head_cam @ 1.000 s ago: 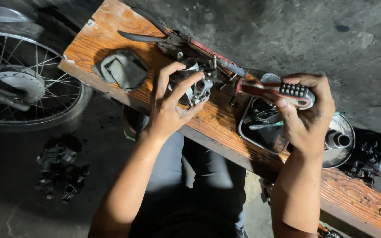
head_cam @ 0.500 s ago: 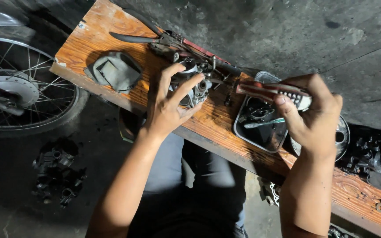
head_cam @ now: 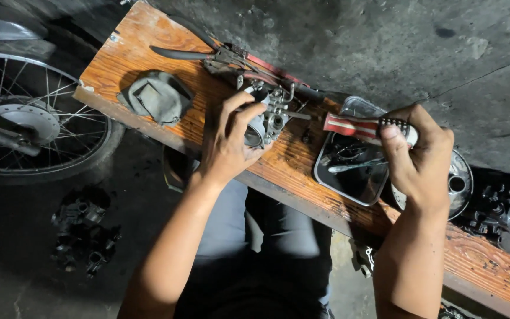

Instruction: The person disassembles a carburetor on a wooden workbench, using a screwdriver to remove screws and a toothbrush to scrub the internal components. They wipe the parts with a cloth and place them into a metal tray.

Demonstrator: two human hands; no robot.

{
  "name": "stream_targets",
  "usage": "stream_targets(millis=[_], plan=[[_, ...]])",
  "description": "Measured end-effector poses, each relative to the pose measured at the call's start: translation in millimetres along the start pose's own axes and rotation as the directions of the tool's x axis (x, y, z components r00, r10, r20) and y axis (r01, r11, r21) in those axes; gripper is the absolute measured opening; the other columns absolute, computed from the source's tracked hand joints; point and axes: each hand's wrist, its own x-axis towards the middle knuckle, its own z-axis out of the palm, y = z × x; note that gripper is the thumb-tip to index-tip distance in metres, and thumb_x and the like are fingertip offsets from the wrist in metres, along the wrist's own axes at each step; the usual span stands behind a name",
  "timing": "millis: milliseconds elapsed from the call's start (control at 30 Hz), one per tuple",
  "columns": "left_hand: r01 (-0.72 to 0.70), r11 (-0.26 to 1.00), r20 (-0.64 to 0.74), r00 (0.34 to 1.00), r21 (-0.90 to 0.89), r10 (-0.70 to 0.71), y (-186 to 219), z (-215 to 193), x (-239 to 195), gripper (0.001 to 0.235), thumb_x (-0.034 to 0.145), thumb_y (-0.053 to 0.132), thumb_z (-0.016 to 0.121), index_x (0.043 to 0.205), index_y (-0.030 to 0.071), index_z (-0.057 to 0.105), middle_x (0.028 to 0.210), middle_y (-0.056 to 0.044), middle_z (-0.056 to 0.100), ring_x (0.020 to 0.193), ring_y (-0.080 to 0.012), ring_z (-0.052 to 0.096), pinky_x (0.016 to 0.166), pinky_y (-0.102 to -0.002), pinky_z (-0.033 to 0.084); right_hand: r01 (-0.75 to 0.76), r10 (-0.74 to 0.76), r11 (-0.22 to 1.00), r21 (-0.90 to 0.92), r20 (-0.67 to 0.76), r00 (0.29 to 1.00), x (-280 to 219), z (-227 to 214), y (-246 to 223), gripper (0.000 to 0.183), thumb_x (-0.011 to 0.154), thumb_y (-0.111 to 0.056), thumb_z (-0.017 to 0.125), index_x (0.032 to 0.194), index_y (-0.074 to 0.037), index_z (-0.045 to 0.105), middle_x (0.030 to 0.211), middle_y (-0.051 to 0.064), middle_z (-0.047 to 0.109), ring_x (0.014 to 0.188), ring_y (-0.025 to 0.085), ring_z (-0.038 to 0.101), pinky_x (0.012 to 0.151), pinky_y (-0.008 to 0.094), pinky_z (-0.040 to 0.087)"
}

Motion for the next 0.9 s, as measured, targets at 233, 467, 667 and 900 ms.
stream_targets(millis=[233,467,667,900], plan=[[0.0,0.998,0.017,1.0,0.06,-0.001,-8.2,7.7,-3.3,0.088,0.067,0.011,0.099,0.139,0.013,0.049,0.141,-0.013,0.045,0.13,-0.0338,0.055,0.113,-0.045,0.052,0.075,-0.075,0.991,0.112,0.0,0.997,-2.3,1.3,-6.2,0.026,0.096,-0.002,0.063,0.117,0.008,0.051,0.103,0.016,0.063,0.078,0.018,0.053,0.074,0.03,0.044],[-0.002,1.0,-0.022,1.0,0.008,0.002,-4.4,3.2,-1.6,0.081,0.07,0.009,0.096,0.137,0.01,0.051,0.141,-0.015,0.046,0.127,-0.0361,0.058,0.108,-0.045,0.055,-0.013,0.012,0.999,0.029,0.037,0.999,0.9,1.9,-2.6,0.025,0.094,-0.007,0.058,0.115,0.005,0.052,0.084,0.01,0.056,0.071,0.018,0.046,0.069,0.031,0.041],[-0.009,0.998,-0.059,0.998,0.069,0.013,-1.4,1.1,2.6,0.076,0.073,0.014,0.097,0.135,0.01,0.054,0.138,-0.016,0.049,0.122,-0.0353,0.06,0.102,-0.043,0.055,0.014,-0.014,0.998,-0.058,0.014,1.0,2.0,1.7,-5.1,0.014,0.101,-0.004,0.062,0.107,0.008,0.059,0.077,0.011,0.058,0.064,0.019,0.047,0.064,0.032,0.041],[-0.089,0.996,-0.211,0.973,0.019,0.091,-21.3,18.2,-0.1,0.056,0.078,0.027,0.088,0.127,0.013,0.066,0.127,-0.011,0.058,0.115,-0.0365,0.061,0.099,-0.05,0.051,0.064,-0.064,0.998,-0.008,-0.01,0.998,1.8,10.4,36.5,0.037,0.1,-0.034,0.062,0.122,-0.005,0.062,0.075,0.018,0.057,0.067,0.03,0.055,0.064,0.041,0.042]])
